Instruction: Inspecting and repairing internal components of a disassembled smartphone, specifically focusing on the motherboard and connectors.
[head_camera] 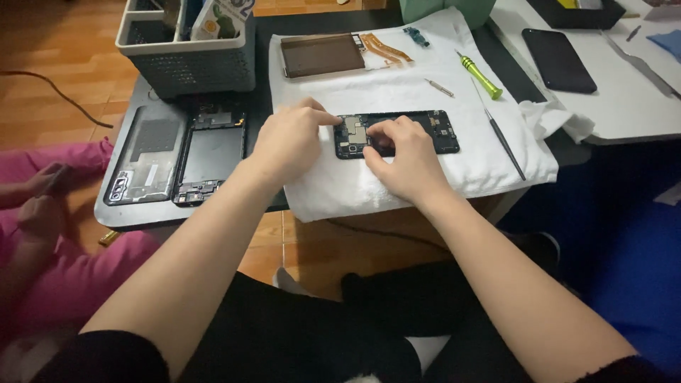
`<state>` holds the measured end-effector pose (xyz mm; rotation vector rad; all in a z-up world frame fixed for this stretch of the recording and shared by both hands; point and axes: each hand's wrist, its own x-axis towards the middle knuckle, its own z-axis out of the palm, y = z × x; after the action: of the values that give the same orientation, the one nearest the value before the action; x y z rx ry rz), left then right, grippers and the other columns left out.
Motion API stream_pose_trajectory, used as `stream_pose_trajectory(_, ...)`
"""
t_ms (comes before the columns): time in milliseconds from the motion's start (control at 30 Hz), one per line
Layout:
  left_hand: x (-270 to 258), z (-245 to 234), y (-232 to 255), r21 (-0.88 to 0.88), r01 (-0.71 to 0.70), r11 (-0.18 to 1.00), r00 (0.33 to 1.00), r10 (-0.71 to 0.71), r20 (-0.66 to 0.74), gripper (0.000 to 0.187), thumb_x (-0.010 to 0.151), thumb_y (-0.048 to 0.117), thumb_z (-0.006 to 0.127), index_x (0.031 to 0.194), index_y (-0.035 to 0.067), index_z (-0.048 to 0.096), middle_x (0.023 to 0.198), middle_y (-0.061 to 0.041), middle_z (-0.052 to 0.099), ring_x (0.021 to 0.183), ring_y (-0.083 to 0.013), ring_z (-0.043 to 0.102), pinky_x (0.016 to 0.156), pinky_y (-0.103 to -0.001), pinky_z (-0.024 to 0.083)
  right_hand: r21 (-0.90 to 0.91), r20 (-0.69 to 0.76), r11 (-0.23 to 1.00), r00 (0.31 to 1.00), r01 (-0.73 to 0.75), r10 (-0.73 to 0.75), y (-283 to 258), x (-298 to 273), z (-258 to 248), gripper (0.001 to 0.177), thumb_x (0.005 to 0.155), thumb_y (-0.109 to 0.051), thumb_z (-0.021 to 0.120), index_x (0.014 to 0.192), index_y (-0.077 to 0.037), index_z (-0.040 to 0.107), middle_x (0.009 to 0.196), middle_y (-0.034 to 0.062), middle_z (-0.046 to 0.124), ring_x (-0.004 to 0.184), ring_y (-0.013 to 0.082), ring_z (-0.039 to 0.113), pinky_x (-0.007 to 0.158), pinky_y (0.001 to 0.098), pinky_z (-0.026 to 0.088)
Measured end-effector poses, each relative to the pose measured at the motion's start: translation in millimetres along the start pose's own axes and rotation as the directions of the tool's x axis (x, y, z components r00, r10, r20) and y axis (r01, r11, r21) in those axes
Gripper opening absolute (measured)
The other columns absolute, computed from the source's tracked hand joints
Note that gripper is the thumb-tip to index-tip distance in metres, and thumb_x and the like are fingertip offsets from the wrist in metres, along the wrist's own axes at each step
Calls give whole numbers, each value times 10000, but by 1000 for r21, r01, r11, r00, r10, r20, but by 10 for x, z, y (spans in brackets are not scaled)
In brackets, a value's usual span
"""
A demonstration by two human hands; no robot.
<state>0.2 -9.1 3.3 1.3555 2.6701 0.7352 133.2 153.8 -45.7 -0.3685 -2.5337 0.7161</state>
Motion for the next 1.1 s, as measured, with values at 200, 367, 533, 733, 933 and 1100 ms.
stream_pose_trajectory(200,101,104,13,238,-183,954,980,197,-37,318,909,-22,602,1127,104,796,1144,-193,727,1077,-395,685,926,-617,521,33,48,999,999,18,-19,18,41,0,236,922,-212,720,1145,-150,764,940,99,641,998,334,640,917,437,542)
stream_pose_trajectory(367,308,33,-6,298,-181,937,983,177,41,307,852,-22,626,1018,142,825,1159,-173,713,1076,-381,670,889,-565,513,9,94,1000,995,-16,16,12,72,-22,223,913,-182,709,1125,-158,775,955,125,648,1011,352,644,948,464,519)
stream_pose_trajectory(533,416,-34,54,268,-133,954,990,115,84,302,842,-14,652,1014,163,826,1224,-147,693,1147,-385,637,936,-568,485,-126,141,991,988,-43,61,-71,97,-55,222,914,-270,668,1117,-246,755,972,57,636,1047,282,640,947,446,471)
stream_pose_trajectory(733,307,4,89,223,-126,967,986,97,137,318,851,-36,619,1053,121,808,1227,-133,699,1179,-361,629,974,-573,475,-110,228,992,969,-66,90,-97,149,-107,254,911,-324,663,1155,-273,708,1012,52,646,1108,293,632,962,467,449)
stream_pose_trajectory(933,365,144,-104,18,11,1000,970,-15,242,393,885,22,620,1247,127,729,1384,-131,638,1300,-363,578,1043,-621,455,-173,343,979,926,-104,159,-324,201,-214,450,935,-501,615,1345,-317,589,1073,106,634,1163,346,603,1008,510,423)
stream_pose_trajectory(1100,110,34,-115,-10,26,1000,960,-23,281,518,922,251,614,1438,218,602,1550,-85,513,1437,-359,463,1140,-616,381,-187,371,973,908,-135,197,-405,217,-237,498,940,-518,579,1384,-294,606,1039,163,660,1157,379,634,993,519,456)
